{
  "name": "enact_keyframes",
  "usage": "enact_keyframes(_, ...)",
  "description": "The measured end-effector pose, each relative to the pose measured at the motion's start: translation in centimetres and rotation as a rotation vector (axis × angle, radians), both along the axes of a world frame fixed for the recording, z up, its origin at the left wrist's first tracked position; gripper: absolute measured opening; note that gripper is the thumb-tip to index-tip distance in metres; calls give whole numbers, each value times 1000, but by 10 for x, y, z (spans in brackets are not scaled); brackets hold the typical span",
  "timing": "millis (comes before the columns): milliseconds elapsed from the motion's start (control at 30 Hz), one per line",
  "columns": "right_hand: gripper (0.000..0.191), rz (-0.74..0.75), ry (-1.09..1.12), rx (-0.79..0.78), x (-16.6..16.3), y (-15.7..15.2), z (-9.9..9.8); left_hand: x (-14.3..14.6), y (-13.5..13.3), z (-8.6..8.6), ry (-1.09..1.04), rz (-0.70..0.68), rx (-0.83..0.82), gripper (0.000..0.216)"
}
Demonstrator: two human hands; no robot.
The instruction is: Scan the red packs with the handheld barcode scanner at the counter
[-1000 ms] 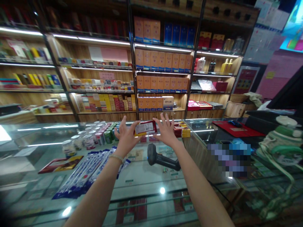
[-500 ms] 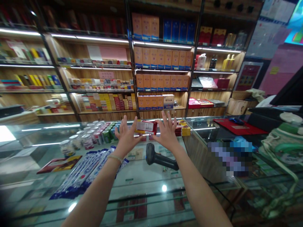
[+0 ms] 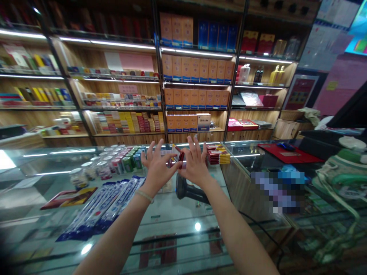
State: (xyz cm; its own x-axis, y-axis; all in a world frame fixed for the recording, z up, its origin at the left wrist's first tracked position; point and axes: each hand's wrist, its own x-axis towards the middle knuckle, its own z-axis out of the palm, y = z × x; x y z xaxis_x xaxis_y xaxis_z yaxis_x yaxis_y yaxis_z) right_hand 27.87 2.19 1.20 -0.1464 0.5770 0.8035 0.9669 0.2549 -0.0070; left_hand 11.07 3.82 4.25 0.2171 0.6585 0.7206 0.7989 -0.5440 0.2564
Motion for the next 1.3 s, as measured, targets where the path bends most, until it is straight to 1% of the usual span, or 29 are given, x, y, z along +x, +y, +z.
enact_keyframes(133,50,8,-12,-1,-3,0,-1,0,-2,1,-9,-15,-2,17)
enact_keyframes(267,46,16,-33,3,-6,1,-2,1,-2,0,-6,-34,16,9)
enact_keyframes(500,48,15,-53,-21,-9,1,-1,1,3,-6,-25,-59,25,15)
enact_keyframes(600,58,9,-34,-21,-6,2,-2,0,6,-6,-62,-61,0,17)
enact_keyframes(733,84,-31,1,-49,9,5,-4,-5,12,-3,-118,-49,-24,22)
enact_keyframes(800,87,-59,20,-59,19,9,-6,-8,17,-3,-140,-50,-27,25)
enact_keyframes(933,80,-80,37,-28,36,17,-13,-13,27,-8,-185,-91,-14,27)
enact_keyframes(1100,59,-83,40,11,41,20,-16,-13,39,-18,-225,-109,35,27)
enact_keyframes(1167,54,-90,37,18,40,19,-14,-13,40,-20,-220,-83,54,27)
enact_keyframes(1233,50,-106,38,24,39,17,-12,-14,40,-20,-194,-26,56,28)
enact_keyframes(1300,49,-122,39,25,39,15,-10,-16,37,-19,-141,41,50,36)
